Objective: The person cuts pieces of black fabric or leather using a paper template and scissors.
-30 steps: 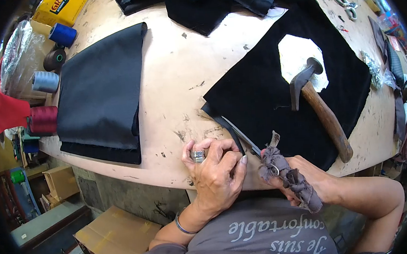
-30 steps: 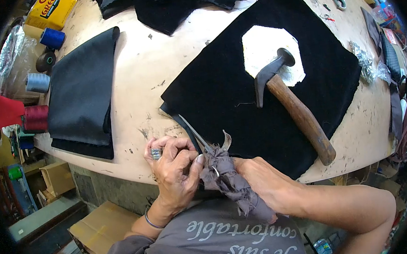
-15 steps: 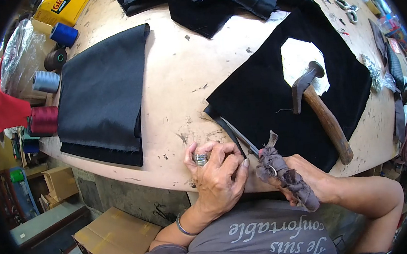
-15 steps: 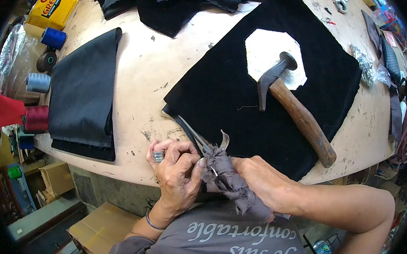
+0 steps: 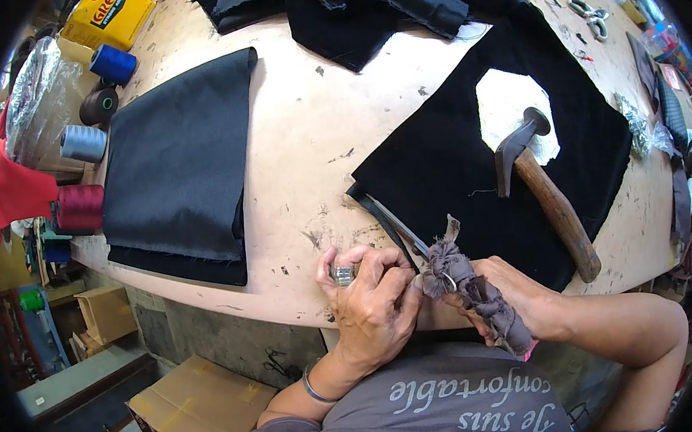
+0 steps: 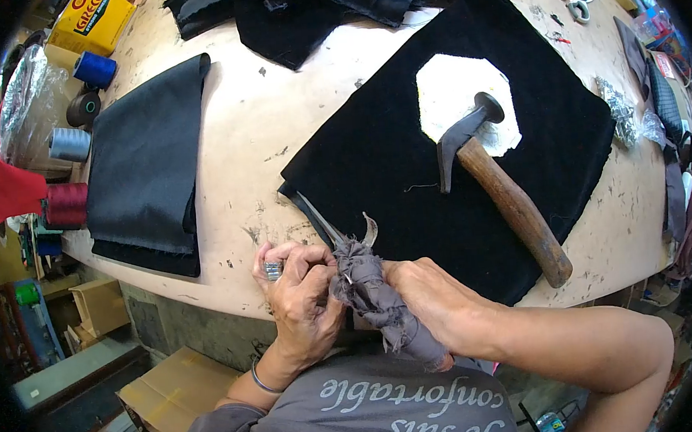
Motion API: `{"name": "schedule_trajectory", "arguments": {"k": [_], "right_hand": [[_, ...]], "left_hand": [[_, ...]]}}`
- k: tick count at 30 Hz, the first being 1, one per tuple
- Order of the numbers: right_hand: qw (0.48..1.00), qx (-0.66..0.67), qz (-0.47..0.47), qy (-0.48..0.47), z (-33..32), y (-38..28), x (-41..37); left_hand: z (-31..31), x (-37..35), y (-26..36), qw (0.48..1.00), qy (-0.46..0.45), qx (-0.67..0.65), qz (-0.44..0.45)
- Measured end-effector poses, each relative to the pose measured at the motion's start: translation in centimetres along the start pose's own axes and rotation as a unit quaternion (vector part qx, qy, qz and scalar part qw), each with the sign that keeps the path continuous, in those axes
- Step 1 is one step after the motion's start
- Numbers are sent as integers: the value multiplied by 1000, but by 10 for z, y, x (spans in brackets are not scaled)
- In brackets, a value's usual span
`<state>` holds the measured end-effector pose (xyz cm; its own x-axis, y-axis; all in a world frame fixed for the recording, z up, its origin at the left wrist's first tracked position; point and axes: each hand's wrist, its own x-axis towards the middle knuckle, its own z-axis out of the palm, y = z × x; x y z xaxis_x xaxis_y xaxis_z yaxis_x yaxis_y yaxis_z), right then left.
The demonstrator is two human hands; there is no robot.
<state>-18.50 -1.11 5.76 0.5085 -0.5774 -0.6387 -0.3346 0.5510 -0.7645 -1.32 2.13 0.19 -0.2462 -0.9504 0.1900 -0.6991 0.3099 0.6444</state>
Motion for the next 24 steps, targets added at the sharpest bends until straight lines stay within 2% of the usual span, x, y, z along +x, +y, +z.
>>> {"name": "schedule_trajectory", "arguments": {"k": [4, 7, 10, 13, 15, 19, 22, 24], "right_hand": [[998, -47, 41, -24, -4, -6, 3], [990, -132, 39, -28, -6, -4, 11], [983, -174, -40, -36, -7, 5, 14], [990, -123, -53, -49, -10, 3, 10], [995, -98, -26, -17, -7, 9, 12], [996, -82, 31, -17, -4, 0, 14], [988, -124, -91, -7, -6, 2, 17], [993, -113, -44, -13, -4, -8, 17]], "left_hand": [[0, 1, 1, 1000, -2, -6, 0], [1, 0, 0, 1000, 3, 1, 5], [0, 0, -1, 1000, 4, -1, 7], [1, -1, 0, 1000, 7, -3, 4], [2, 0, 0, 1000, 3, 4, 3], [1, -1, -1, 1000, 6, -1, 6], [0, -1, 1, 1000, 9, -1, 7], [0, -1, 0, 1000, 9, -6, 3]]}}
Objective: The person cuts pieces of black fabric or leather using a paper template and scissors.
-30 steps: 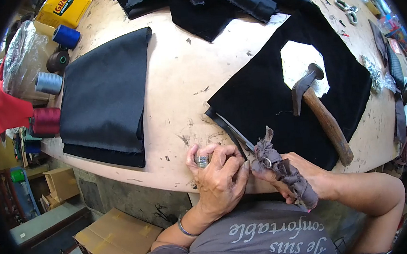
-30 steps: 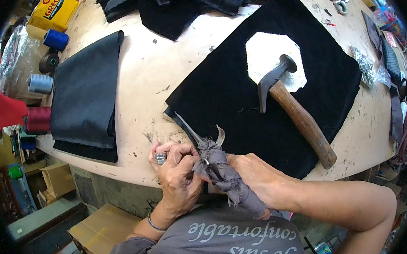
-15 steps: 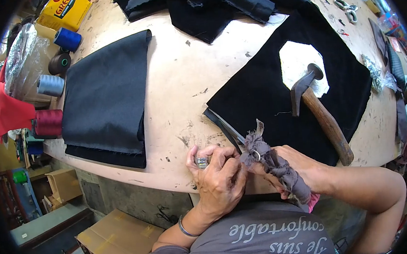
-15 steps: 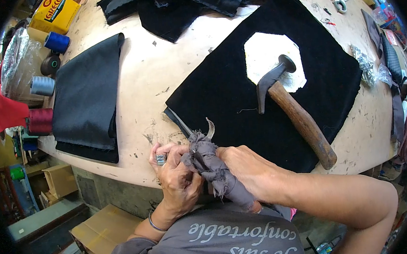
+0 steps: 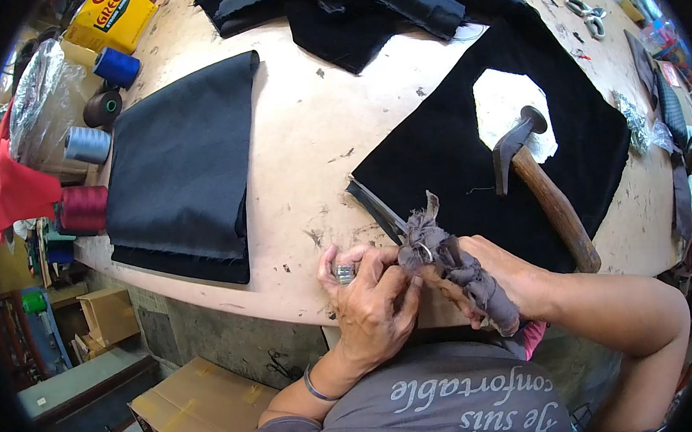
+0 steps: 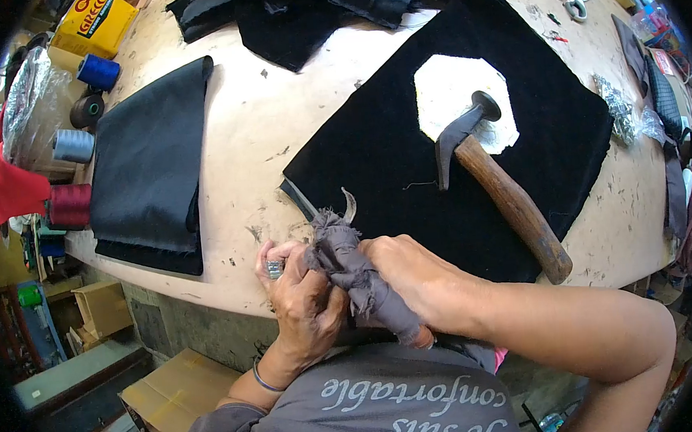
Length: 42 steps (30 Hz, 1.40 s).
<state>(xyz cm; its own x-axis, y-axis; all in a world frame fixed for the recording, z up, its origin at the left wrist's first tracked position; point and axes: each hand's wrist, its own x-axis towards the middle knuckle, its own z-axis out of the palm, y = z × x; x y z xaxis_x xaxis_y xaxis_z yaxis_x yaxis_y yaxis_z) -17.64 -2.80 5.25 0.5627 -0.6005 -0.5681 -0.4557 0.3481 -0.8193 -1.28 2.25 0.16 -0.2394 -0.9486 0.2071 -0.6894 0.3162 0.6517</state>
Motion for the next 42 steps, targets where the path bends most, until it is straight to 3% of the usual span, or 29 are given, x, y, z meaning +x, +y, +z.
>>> {"name": "schedule_trajectory", "arguments": {"k": [4, 6, 7, 8, 10, 11, 12, 13, 14, 15, 17, 19, 21, 23, 25, 27, 29, 32, 35, 42], "right_hand": [[998, 56, 40, -10, 1, 1, 0], [981, 171, 90, -22, 3, 14, 5], [967, 229, 112, -29, 3, 19, 5], [914, 381, 130, -48, 1, 21, 1], [913, 380, 126, -83, -2, 15, -8], [904, 398, 131, -86, 1, 15, -13], [934, 328, 96, -106, 0, 17, -21], [956, 258, 61, -128, -4, 18, -32], [972, 184, 22, -146, -6, 17, -41], [994, 15, 27, -101, -4, 11, -47], [994, -44, 38, -90, -2, 9, -66], [996, -83, 16, -21, 0, 18, -87], [990, -121, -18, 64, -1, 28, -106], [971, -156, -64, 168, -4, 40, -125], [936, -92, -140, 311, -3, 65, -144], [909, 42, -54, 410, -6, 95, -169], [869, 33, -78, 488, -20, 127, -184], [771, -258, -3, 582, -42, 158, -200], [760, -239, 83, 599, -62, 179, -209], [746, -230, 112, 614, -84, 190, -198]], "left_hand": [[3, -1, 1, 1000, -3, 13, -1], [1, -2, 2, 1000, -15, 21, 4], [-2, -3, 0, 999, -27, -37, -10], [-7, -5, -4, 994, -41, -95, -24], [-25, -8, -5, 961, -67, -260, -71], [-25, -16, -23, 941, -46, -333, -30], [-40, -25, -23, 854, -70, -483, -181], [-55, -29, -24, 831, -66, -508, -217], [-69, -30, -22, 854, -41, -462, -235], [-75, -37, -35, 855, -28, -466, -225], [-93, -42, -38, 858, -99, -429, -263], [-92, -47, -39, 909, -274, -269, -164], [-71, -50, -26, 889, -398, -176, -147], [-40, -72, -33, 932, -357, 57, -21], [-24, -79, -33, 929, -363, 78, -19], [-19, -72, -18, 940, -338, 31, -21], [-16, -61, -3, 943, -330, -50, -6], [-19, -47, 12, 917, -359, -169, 31], [-17, -36, 30, 918, -362, -153, 63], [-7, -24, 59, 904, -373, -176, 111]]}}
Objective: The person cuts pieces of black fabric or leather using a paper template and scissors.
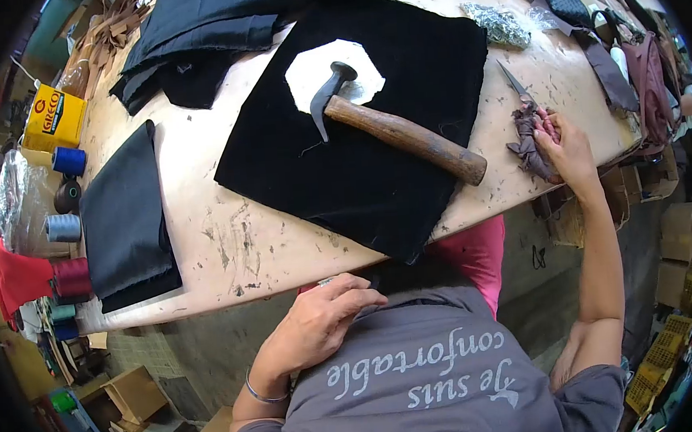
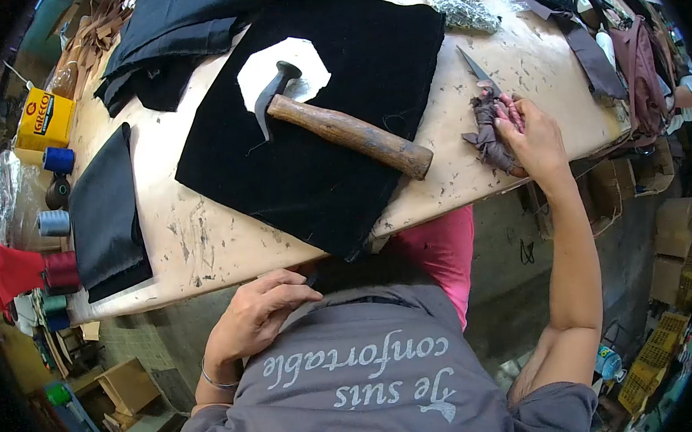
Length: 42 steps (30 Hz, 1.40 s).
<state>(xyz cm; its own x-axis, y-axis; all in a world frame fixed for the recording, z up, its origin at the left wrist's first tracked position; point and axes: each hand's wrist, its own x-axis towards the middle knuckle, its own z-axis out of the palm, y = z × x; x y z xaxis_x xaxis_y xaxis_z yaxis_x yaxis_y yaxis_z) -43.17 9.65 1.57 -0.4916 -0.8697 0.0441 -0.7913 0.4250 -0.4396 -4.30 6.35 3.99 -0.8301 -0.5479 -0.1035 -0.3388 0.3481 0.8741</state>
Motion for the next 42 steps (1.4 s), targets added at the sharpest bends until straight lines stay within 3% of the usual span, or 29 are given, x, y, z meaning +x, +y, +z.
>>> {"name": "schedule_trajectory", "arguments": {"k": [3, 7, 11, 13, 15, 18, 19, 21, 24, 25, 26, 27, 29, 31, 33, 35, 37, 40, 42], "right_hand": [[1000, 0, 1, 12, 2, -4, 3], [991, -132, -20, 22, 3, -16, 9], [975, -218, -31, 20, 3, -29, 6], [972, -232, -26, 16, 3, -31, 6], [971, -236, -30, 12, 5, -25, 5], [975, -179, -111, 69, 9, -17, 1], [972, -180, -122, 85, 5, -25, -3], [966, -182, -142, 114, 0, -53, -13], [950, -93, -286, 90, 8, -88, -22], [953, -37, -296, 47, 16, -107, -26], [944, -51, -323, 41, 24, -120, -28], [931, -76, -355, 44, 33, -130, -25], [940, -85, -331, 4, 53, -138, -24], [939, -83, -334, 16, 66, -136, -20], [939, -66, -337, 16, 67, -132, -19], [941, -47, -335, 14, 68, -129, -18], [943, -27, -332, 8, 68, -127, -18], [946, -10, -325, -5, 66, -126, -18], [946, 7, -324, -7, 65, -125, -17]], "left_hand": [[-10, -3, 3, 1000, 15, -6, 5], [-36, -8, 10, 999, 32, 0, -15], [-68, -4, 16, 990, 128, 49, -19], [-87, 5, 15, 951, 267, 148, 41], [-111, 8, 13, 911, 345, 221, 46], [-133, 15, -4, 904, 324, 269, -79], [-134, 19, -2, 851, 272, 412, -179], [-134, 25, -29, 735, 266, 604, -153], [-128, 65, -26, 787, 273, 539, -123], [-123, 83, -31, 836, 257, 474, -101], [-119, 101, -35, 867, 249, 426, -73], [-117, 121, -46, 861, 236, 444, -77], [-114, 149, -65, 875, 211, 425, -92], [-116, 163, -74, 849, 271, 444, -93], [-133, 172, -101, 879, 286, 375, -68], [-147, 176, -99, 930, 231, 245, -147], [-147, 176, -84, 979, 139, -44, -141], [-139, 169, -63, 974, 194, -37, -109], [-137, 162, -59, 982, 172, -36, -77]]}}
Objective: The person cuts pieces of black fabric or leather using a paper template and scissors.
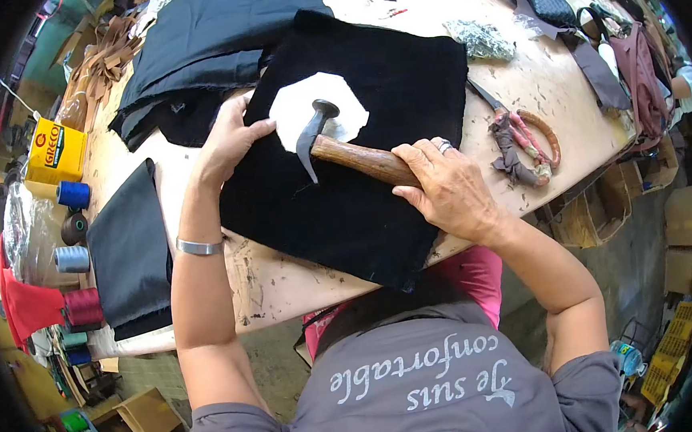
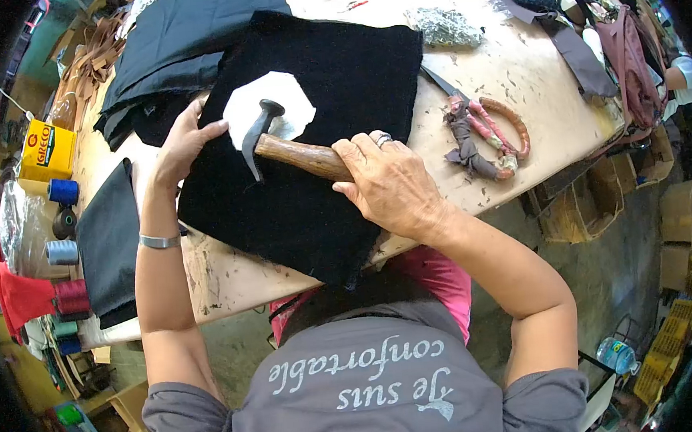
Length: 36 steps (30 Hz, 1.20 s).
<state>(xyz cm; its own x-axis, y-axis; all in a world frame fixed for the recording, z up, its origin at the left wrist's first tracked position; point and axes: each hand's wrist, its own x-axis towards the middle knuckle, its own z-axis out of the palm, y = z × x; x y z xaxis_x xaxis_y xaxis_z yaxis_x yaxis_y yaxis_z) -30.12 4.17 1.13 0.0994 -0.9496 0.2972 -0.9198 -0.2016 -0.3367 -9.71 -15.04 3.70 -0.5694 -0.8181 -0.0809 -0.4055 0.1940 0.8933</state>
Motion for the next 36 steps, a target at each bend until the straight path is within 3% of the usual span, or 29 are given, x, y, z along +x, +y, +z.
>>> {"name": "schedule_trajectory", "arguments": {"k": [1, 5, 7, 10, 13, 16, 18, 21, 25, 27, 28, 29, 33, 36], "right_hand": [[1000, 9, 1, 0, -1, 0, 0], [1000, 4, -16, 23, -6, 3, -3], [1000, -11, -6, 19, -14, 7, -4], [998, -52, 7, 41, -20, 22, -1], [992, -99, 43, 63, -21, 42, 11], [985, -112, 119, 55, -20, 60, 32], [978, -125, 160, 48, -19, 71, 43], [979, -122, 106, 128, -17, 83, 42], [995, -40, -27, 83, -42, 68, 25], [993, -21, -112, 43, -52, 44, 17], [990, -31, -137, -3, -55, 32, 14], [985, -41, -160, -49, -54, 23, 13], [951, -63, -289, -95, -29, 4, 28], [947, -55, -307, -70, -15, 8, 52]], "left_hand": [[-3, -2, -1, 1000, -12, -2, 15], [-18, -26, -13, 996, 15, 46, -75], [-39, -34, -28, 996, -19, 71, -56], [-81, -37, -38, 970, -107, 190, -111], [-95, -32, -27, 904, -151, 395, -63], [-79, -23, -17, 857, -123, 500, 20], [-57, -12, -4, 825, -128, 551, 28], [-33, 6, 5, 781, -130, 603, 95], [-19, 38, -2, 737, -85, 617, 263], [-9, 55, 5, 681, -78, 645, 338], [-3, 62, 10, 606, -49, 677, 415], [7, 69, 14, 577, -62, 704, 408], [55, 80, 37, 483, -48, 675, 557], [86, 78, 54, 488, -83, 639, 589]]}}
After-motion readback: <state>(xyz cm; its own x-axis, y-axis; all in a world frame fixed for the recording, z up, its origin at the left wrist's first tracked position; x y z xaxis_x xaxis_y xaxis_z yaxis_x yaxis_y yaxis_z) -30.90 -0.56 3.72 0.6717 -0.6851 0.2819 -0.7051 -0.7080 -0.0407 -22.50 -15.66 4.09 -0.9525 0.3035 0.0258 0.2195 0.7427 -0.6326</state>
